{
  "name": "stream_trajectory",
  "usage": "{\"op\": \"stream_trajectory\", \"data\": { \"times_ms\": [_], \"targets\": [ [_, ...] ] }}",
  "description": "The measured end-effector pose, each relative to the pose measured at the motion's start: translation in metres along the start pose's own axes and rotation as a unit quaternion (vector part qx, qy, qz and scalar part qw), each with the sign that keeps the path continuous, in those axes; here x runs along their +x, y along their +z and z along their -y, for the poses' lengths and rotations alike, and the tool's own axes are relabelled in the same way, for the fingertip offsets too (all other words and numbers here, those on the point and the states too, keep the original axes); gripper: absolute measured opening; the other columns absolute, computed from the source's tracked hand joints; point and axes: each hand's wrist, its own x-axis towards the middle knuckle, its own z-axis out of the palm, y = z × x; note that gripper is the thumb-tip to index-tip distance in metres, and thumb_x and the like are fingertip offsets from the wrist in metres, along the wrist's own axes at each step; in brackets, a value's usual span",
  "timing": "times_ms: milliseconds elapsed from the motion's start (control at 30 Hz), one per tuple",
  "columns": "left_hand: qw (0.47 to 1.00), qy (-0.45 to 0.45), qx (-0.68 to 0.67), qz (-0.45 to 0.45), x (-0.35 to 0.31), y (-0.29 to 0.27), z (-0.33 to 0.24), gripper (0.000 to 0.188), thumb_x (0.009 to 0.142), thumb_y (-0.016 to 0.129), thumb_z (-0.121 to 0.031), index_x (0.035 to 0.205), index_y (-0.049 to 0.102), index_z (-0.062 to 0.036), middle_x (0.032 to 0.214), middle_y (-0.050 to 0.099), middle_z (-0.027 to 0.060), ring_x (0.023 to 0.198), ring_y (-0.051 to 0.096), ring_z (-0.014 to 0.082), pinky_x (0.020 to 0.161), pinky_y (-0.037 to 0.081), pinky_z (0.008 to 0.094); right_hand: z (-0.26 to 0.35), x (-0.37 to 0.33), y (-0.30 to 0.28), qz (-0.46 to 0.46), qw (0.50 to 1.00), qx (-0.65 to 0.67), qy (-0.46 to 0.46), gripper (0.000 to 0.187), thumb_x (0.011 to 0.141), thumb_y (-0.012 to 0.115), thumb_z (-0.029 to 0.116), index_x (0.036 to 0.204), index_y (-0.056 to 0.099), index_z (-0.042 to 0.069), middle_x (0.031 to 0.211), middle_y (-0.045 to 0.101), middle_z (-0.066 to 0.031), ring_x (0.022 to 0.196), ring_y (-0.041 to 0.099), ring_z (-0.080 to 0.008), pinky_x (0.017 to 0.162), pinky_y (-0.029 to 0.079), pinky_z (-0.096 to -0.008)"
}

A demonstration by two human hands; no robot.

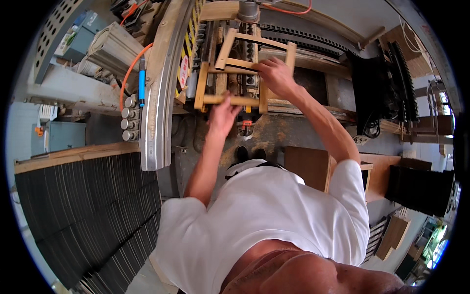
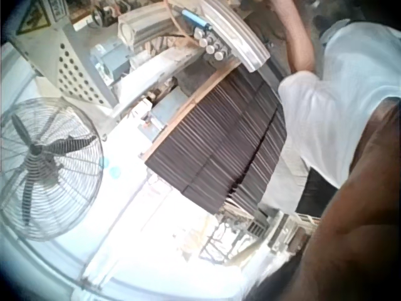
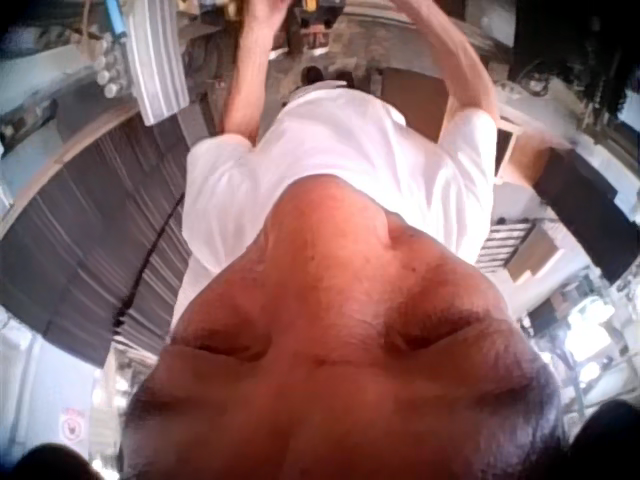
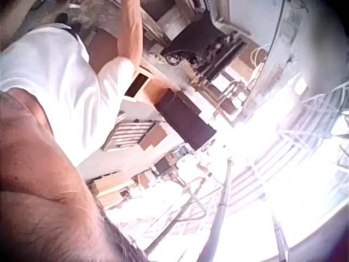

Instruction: The person repeatedly picks up small wooden frames and dark slatted panels, places them on a machine, and removes them. The person also stacks the dark panels on a workbench.

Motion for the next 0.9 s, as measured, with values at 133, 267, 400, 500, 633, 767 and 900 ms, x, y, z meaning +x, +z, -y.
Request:
{"op": "stream_trajectory", "data": {
  "times_ms": [133,267,400,500,633,767,900],
  "targets": [
    [1.000,0.010,-0.012,-0.011,-0.093,-0.024,0.021,0.028,0.094,0.053,-0.011,0.122,0.053,-0.0092,0.116,0.057,0.0077,0.115,0.054,0.0257,0.094,0.048,0.0429,0.000,0.059,0.066,0.064,0.997,0.008,-0.047,0.033,0.077,0.059,0.006,0.109,0.065,0.011,0.097,0.065,-0.0051,0.093,0.057,-0.0266,0.083,0.047,-0.0376],
    [0.998,0.028,0.001,-0.050,-0.155,-0.027,0.035,0.028,0.092,0.054,-0.006,0.120,0.054,-0.0089,0.113,0.059,0.0052,0.114,0.056,0.0254,0.095,0.048,0.0445,-0.014,0.081,0.107,0.082,0.993,-0.017,-0.078,0.036,0.078,0.059,0.008,0.113,0.064,0.014,0.103,0.066,-0.0043,0.098,0.057,-0.0253,0.088,0.044,-0.0374],
    [0.988,0.056,-0.002,-0.144,-0.185,-0.031,0.055,0.029,0.091,0.056,-0.006,0.119,0.054,-0.0082,0.111,0.059,0.0049,0.108,0.059,0.0236,0.092,0.050,0.0417,-0.030,0.100,0.110,0.101,0.990,-0.044,-0.088,0.038,0.076,0.060,0.007,0.112,0.066,0.016,0.103,0.067,-0.0034,0.098,0.057,-0.0246,0.086,0.043,-0.0372],
    [0.978,0.092,-0.016,-0.186,-0.197,-0.044,0.070,0.025,0.090,0.058,-0.006,0.115,0.056,-0.0078,0.107,0.061,0.0048,0.107,0.060,0.0229,0.092,0.050,0.0426,-0.046,0.116,0.115,0.111,0.986,-0.077,-0.098,0.039,0.073,0.063,0.009,0.111,0.066,0.016,0.098,0.068,-0.0033,0.097,0.058,-0.0240,0.086,0.041,-0.0383],
    [0.959,0.135,-0.026,-0.247,-0.204,-0.059,0.085,0.025,0.088,0.061,-0.007,0.113,0.058,-0.0068,0.105,0.061,0.0042,0.104,0.060,0.0209,0.091,0.051,0.0408,-0.060,0.137,0.113,0.143,0.978,-0.119,-0.098,0.040,0.072,0.066,0.013,0.111,0.066,0.019,0.092,0.069,-0.0048,0.097,0.058,-0.0256,0.086,0.039,-0.0399],
    [0.947,0.165,-0.037,-0.274,-0.207,-0.083,0.099,0.028,0.086,0.064,-0.010,0.113,0.057,-0.0070,0.106,0.060,0.0034,0.103,0.060,0.0203,0.092,0.050,0.0409,-0.065,0.142,0.109,0.143,0.976,-0.131,-0.101,0.039,0.075,0.063,0.014,0.113,0.065,0.023,0.089,0.069,-0.0063,0.098,0.059,-0.0262,0.086,0.038,-0.0393],
    [0.939,0.173,-0.038,-0.295,-0.206,-0.100,0.108,0.026,0.088,0.064,-0.011,0.112,0.057,-0.0088,0.107,0.061,0.0036,0.101,0.060,0.0197,0.089,0.052,0.0395,-0.065,0.147,0.110,0.146,0.975,-0.130,-0.101,0.037,0.078,0.058,0.014,0.112,0.066,0.024,0.086,0.069,-0.0080,0.097,0.060,-0.0266,0.085,0.038,-0.0398]
  ]
}}
